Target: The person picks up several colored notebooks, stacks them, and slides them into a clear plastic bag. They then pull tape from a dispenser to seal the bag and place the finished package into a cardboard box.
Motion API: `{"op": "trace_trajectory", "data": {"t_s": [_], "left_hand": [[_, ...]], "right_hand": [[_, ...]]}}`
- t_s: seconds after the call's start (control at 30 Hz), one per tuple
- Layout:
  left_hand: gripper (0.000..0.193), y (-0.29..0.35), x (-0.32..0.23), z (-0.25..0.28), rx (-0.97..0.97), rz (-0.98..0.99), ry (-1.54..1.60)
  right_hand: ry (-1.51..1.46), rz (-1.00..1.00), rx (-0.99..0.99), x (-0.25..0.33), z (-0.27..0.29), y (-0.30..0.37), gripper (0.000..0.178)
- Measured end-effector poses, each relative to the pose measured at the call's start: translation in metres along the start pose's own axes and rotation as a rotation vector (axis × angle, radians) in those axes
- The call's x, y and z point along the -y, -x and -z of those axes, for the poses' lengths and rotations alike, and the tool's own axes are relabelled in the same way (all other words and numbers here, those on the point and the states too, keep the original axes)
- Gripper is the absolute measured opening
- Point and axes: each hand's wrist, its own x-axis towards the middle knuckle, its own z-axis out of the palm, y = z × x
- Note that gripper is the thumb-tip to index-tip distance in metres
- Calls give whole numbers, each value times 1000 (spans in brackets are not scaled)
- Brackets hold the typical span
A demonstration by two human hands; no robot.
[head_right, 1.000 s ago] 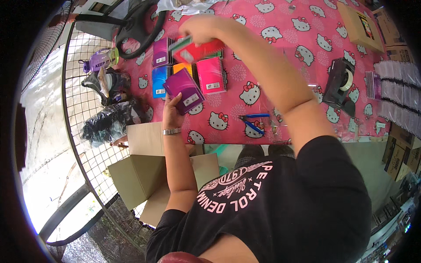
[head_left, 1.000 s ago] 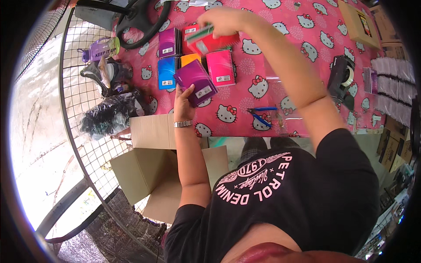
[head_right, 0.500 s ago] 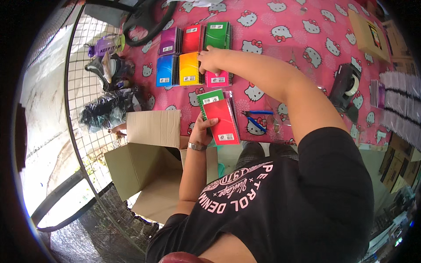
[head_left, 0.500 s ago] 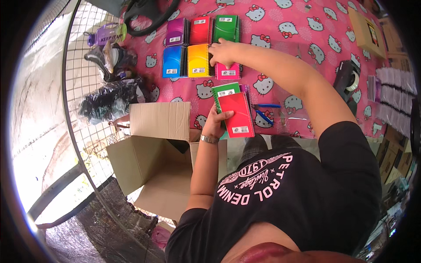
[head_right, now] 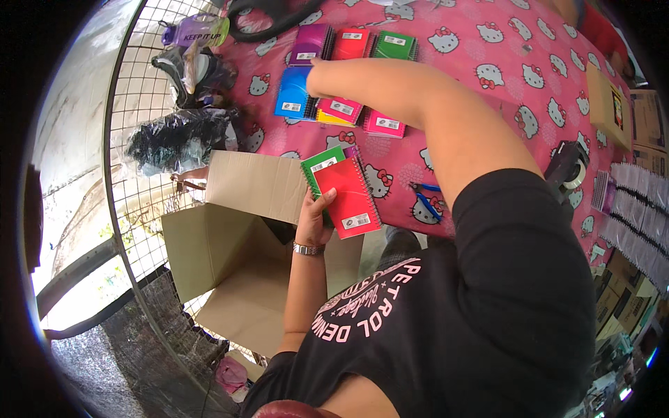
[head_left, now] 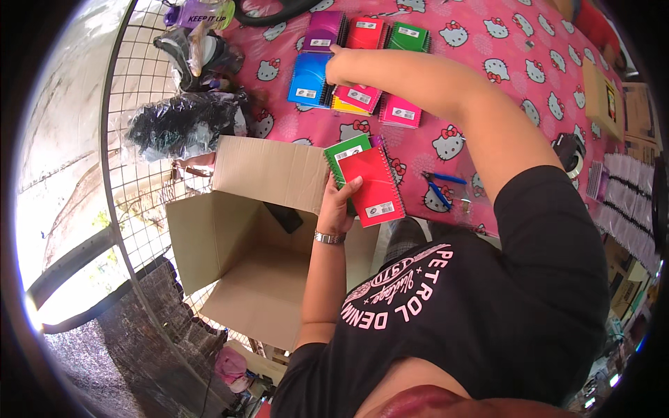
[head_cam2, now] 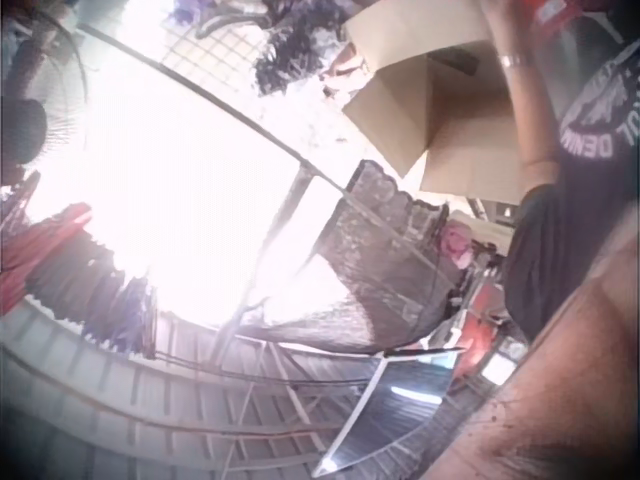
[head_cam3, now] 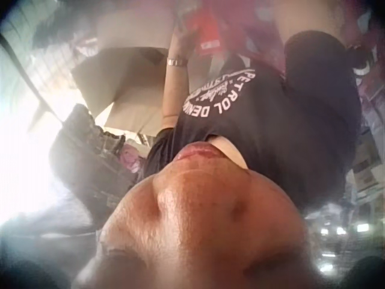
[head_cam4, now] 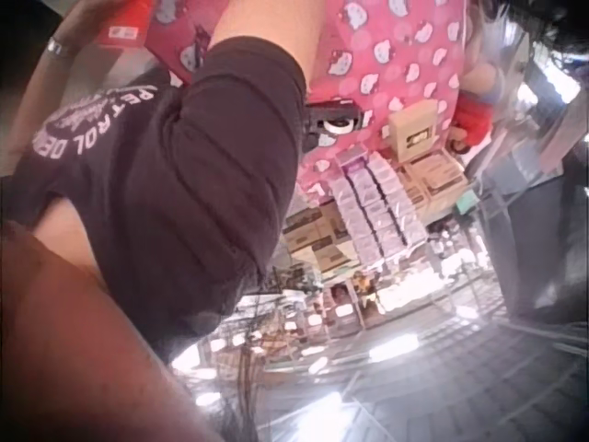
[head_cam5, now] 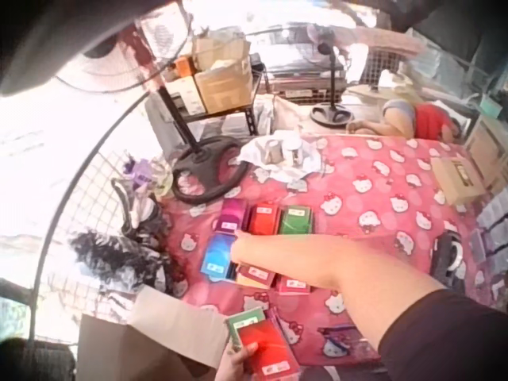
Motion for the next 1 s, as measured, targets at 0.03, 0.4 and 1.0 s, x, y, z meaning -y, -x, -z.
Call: {"op": "trace_trajectory", "data": {"t_s": [0.03,0.4,1.0], "left_hand": [[43,-2,-2,1,-7,8,12],[38,-40,17,1,-29,3,187],[74,-55,25,8,221,24,649]], "right_hand": [[27,-38,-42,-1,-4,-6,59],[59,63,-66,15,87,109,48],[114,515,-23,94,121,68,38]]}}
